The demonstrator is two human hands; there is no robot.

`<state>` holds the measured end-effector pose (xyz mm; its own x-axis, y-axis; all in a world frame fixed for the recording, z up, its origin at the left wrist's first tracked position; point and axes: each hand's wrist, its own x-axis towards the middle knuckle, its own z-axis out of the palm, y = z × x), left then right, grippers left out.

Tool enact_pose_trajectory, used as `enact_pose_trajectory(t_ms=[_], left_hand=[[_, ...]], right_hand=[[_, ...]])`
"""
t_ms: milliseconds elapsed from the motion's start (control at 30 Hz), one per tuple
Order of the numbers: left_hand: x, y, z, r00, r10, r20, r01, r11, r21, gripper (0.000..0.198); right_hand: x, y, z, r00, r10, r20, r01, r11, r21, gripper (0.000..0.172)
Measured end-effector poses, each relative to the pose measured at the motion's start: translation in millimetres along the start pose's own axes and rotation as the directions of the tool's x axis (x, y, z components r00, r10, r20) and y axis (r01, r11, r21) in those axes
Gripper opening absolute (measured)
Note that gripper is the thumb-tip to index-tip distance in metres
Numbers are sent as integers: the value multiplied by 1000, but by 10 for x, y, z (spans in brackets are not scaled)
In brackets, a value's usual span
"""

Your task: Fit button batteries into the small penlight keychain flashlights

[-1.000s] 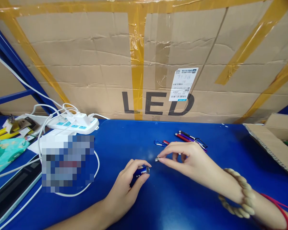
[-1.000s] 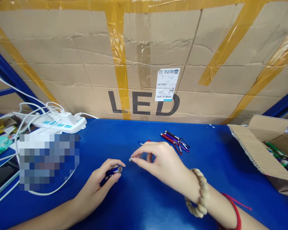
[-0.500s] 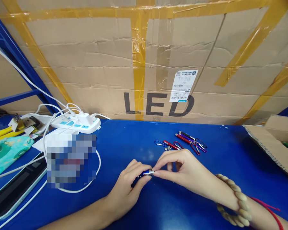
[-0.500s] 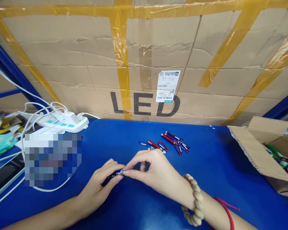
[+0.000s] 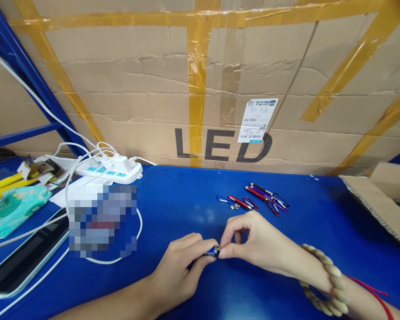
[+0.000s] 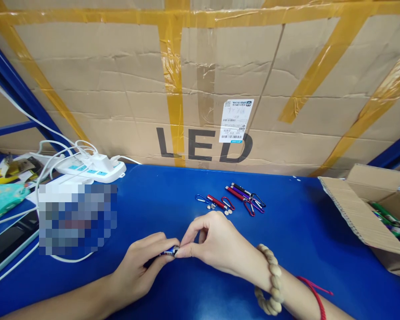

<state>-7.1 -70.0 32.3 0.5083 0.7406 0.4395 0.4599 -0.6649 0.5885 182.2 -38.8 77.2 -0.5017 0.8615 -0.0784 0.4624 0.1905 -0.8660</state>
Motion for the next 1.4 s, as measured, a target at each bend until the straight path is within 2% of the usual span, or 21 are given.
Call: enact_pose_trajectory(t_ms=[133,267,333,400,500,633,700,800,967,1133,1233,1400], left_hand=[[-23,-20,28,998,34,-46,-32,999,30,29],[-20,-48,26,998,35,-46,-31,995,92,29],[-7,-65,14,999,12,-29,-9,994,112,25],[8,-80,2,999,-30,-31,32,996,84,21],[29,-94,-6,994,-105,-43,104,994,-23,21],[57,-101,-8,971,-235,-52,226,963,-148,20],[71,-102,-11,962,-267,-58,254,951,-174,19],[81,-102,-10,962,-266,-61,250,949,-190,18],[64,-88,12,969,-237,-69,220,955,-198,19],[46,-56,25,974,-224,-43,211,956,-204,20],[39,-40,21,978,-206,-36,195,962,-189,19],[4,-30,24,973,-228,42,232,954,-188,11]], right_hand=[[21,32,55,994,83,75,-95,981,169,23],[43,70,102,956,208,208,-276,879,389,32],[58,88,116,925,270,266,-365,824,433,36],[78,106,125,910,299,286,-402,800,445,37],[113,144,131,943,265,203,-328,845,422,36],[153,194,104,996,86,-29,-75,960,268,31],[158,196,74,993,-3,-120,23,987,162,29],[147,172,30,974,-128,-186,138,990,38,26],[116,155,11,924,-340,-174,319,938,-137,23],[81,159,-3,909,-388,-150,349,907,-234,19],[52,146,-10,899,-416,-137,371,890,-267,11],[27,139,-4,903,-417,-104,378,885,-272,4]])
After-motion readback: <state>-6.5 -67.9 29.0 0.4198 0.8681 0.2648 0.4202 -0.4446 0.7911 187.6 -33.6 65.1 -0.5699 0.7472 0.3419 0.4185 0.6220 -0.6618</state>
